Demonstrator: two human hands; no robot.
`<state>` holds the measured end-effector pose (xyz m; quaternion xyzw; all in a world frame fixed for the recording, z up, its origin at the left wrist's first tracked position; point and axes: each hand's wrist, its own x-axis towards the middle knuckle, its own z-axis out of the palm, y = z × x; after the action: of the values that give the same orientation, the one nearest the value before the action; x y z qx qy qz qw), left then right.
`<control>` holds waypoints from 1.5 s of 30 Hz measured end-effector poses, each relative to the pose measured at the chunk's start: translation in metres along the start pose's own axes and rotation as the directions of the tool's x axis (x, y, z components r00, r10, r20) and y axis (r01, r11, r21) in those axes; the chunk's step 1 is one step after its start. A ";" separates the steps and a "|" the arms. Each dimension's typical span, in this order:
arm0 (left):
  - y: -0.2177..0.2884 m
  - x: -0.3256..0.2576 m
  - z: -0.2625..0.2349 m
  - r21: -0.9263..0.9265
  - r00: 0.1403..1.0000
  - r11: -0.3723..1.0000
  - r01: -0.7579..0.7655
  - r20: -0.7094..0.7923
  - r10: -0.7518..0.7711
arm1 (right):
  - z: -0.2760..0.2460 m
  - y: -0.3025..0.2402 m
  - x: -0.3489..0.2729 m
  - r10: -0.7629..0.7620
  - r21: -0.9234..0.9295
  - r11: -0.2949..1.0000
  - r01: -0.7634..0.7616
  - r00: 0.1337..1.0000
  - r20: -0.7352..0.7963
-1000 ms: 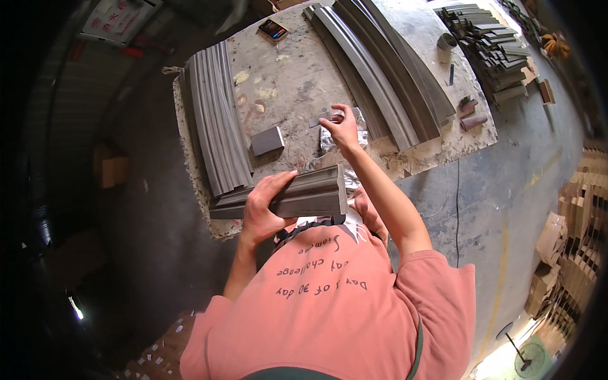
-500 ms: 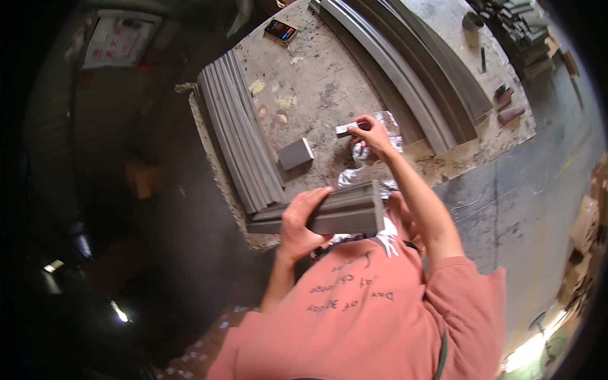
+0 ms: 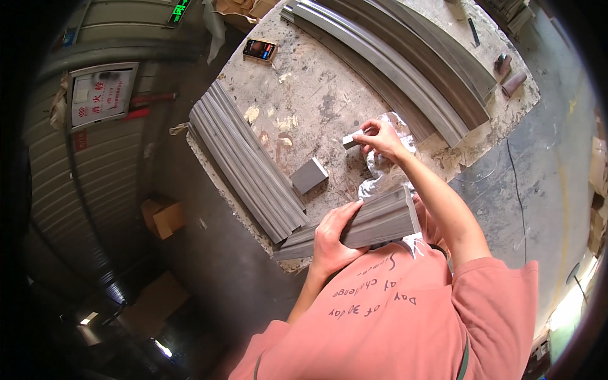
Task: Sanding the edges and surfaces of decorative wood mouldings using a sanding block.
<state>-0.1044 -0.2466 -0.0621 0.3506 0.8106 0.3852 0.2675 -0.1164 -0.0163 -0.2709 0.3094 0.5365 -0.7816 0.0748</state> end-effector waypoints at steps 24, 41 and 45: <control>0.019 -0.033 0.006 0.110 0.993 0.993 -0.050 -0.100 0.061 | -0.015 0.002 -0.024 -0.103 0.312 0.947 0.073 0.991 0.082; 0.000 -0.039 0.023 0.048 0.992 0.992 -0.116 -0.035 0.118 | -0.044 0.046 -0.057 0.015 0.351 0.936 -0.030 0.999 0.046; 0.003 -0.039 0.024 0.050 0.995 0.995 -0.089 -0.032 0.090 | -0.043 0.041 -0.061 0.011 0.354 0.935 -0.022 0.999 0.031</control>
<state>-0.0628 -0.2648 -0.0669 0.3864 0.8075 0.3831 0.2277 -0.0323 -0.0087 -0.2793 0.3112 0.3834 -0.8690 0.0320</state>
